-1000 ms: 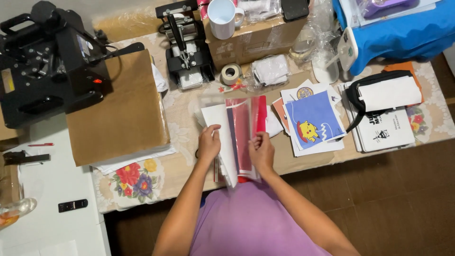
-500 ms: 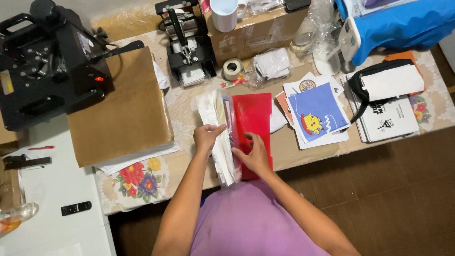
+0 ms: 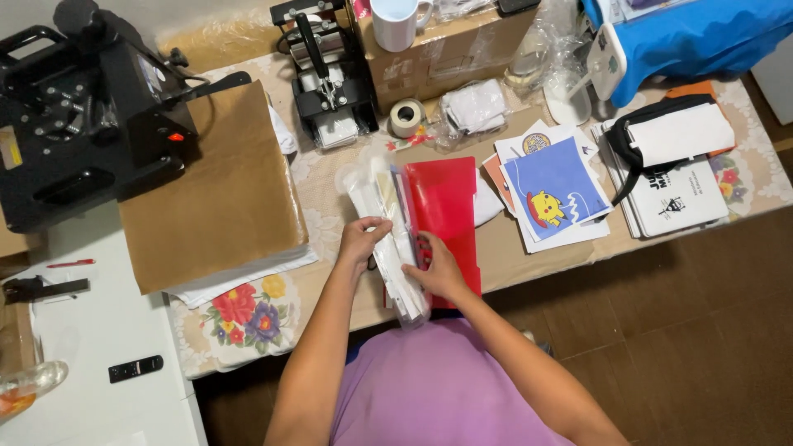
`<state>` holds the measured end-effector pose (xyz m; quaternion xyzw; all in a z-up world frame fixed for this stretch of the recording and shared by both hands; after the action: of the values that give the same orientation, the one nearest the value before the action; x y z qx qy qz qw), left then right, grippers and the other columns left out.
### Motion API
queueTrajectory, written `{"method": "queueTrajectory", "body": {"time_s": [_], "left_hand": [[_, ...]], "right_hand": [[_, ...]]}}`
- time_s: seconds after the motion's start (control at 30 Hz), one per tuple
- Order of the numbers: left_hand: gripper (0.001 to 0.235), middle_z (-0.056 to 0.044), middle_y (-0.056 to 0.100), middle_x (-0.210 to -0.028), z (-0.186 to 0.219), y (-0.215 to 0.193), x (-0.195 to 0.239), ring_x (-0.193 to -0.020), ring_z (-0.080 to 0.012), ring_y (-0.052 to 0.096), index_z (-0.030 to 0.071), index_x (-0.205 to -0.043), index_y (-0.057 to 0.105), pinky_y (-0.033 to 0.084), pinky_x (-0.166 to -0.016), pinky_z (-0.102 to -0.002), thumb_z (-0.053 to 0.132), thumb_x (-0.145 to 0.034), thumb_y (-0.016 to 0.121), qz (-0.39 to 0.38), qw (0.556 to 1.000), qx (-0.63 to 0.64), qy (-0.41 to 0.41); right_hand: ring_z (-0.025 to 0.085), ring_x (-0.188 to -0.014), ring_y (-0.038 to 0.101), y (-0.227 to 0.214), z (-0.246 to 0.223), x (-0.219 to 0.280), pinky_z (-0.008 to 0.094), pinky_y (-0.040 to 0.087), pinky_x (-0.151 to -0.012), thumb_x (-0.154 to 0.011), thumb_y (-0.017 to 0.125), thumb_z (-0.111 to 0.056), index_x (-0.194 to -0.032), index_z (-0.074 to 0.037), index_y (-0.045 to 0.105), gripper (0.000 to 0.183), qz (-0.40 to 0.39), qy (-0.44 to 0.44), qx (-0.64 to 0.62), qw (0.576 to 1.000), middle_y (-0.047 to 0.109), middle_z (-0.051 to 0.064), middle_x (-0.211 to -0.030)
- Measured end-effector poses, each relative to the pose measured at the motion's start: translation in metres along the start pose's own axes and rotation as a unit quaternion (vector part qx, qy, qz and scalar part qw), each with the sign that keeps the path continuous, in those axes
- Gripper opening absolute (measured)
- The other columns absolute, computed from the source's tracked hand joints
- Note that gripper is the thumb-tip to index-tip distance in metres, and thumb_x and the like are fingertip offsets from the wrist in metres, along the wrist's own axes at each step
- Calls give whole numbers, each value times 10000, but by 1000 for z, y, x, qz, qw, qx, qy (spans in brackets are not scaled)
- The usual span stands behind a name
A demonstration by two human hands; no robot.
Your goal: The person organizes items on a table, then uses scissors to cut a printed image of Pikachu from a sheet of paper. They trim the edges of the image and cut away the surrounding white border.
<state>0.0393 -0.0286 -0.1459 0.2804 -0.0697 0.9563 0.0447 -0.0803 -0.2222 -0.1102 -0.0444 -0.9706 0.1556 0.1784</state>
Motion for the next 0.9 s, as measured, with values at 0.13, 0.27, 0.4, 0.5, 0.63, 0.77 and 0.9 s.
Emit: {"method": "queueTrajectory", "body": {"time_s": [0.13, 0.27, 0.4, 0.5, 0.63, 0.77, 0.9], "left_hand": [[503, -70, 778, -809, -29, -5, -22, -746, -120, 693, 73, -1093, 869, 556, -636, -231, 383, -770, 1098, 12, 999, -2, -31], [522, -53, 805, -790, -34, -3, -27, -738, -97, 686, 118, -1011, 872, 533, -635, -237, 490, -739, 1119, 13, 998, -44, -29], [422, -82, 824, -818, -25, -2, -22, -719, -109, 685, 106, -1060, 896, 544, -636, -232, 413, -827, 1069, 5, 999, -42, -22], [376, -63, 782, -776, -5, -8, -10, -709, -90, 638, 118, -1084, 907, 530, -625, -209, 329, -812, 1056, 13, 999, -50, -6], [296, -43, 735, -741, -5, -16, -20, -682, -90, 609, 124, -1088, 908, 517, -611, -220, 207, -827, 1018, 22, 997, -75, 21], [339, -56, 748, -1041, 16, -11, -23, -997, -232, 684, 254, -1211, 878, 540, -852, -351, 252, -883, 966, 39, 983, -151, 100], [868, -377, 434, -1744, 77, 49, 39, -1379, -376, 677, 184, -1833, 317, 635, -1122, -449, 173, -1104, 787, -221, 956, 33, 191]], "right_hand": [[388, -1366, 715, -6, 22, -6, 408, 691, -1069, -891, 858, -78, -1573, -64, 636, 717, 50, 28, -18, 998, 724, 224, -1454], [402, -1322, 744, -20, 23, -7, 519, 653, -1091, -902, 755, -52, -1510, -142, 714, 616, 64, 24, 5, 998, 796, 205, -1366], [346, -1246, 773, -37, 68, -24, 525, 632, -1036, -928, 643, -25, -1453, -144, 743, 547, 96, 78, -45, 991, 829, 178, -1273], [286, -1148, 730, -63, 76, -14, 466, 613, -981, -922, 591, -28, -1432, -101, 740, 536, 137, 136, -136, 972, 794, 132, -1179], [269, -1067, 692, -86, 65, -4, 399, 587, -931, -931, 599, 39, -1574, -77, 629, 654, 157, 153, -121, 968, 757, 121, -1151], [291, -1171, 739, -101, 65, -3, 447, 620, -965, -1041, 674, -145, -1500, -141, 709, 461, 207, 167, -91, 960, 780, 159, -1284], [373, -1395, 671, -116, 76, -4, 530, 557, -1151, -1124, 740, -446, -1511, -99, 698, 522, 266, 172, -54, 947, 720, 194, -1470]]}}
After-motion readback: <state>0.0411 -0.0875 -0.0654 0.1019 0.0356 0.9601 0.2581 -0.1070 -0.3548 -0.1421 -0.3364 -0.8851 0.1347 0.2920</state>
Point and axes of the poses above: each hand's wrist, its own x-axis away from the middle knuckle, its own y-axis out of the palm, z = x × y, the point moved 7 cm from there along -x, towards the middle knuckle
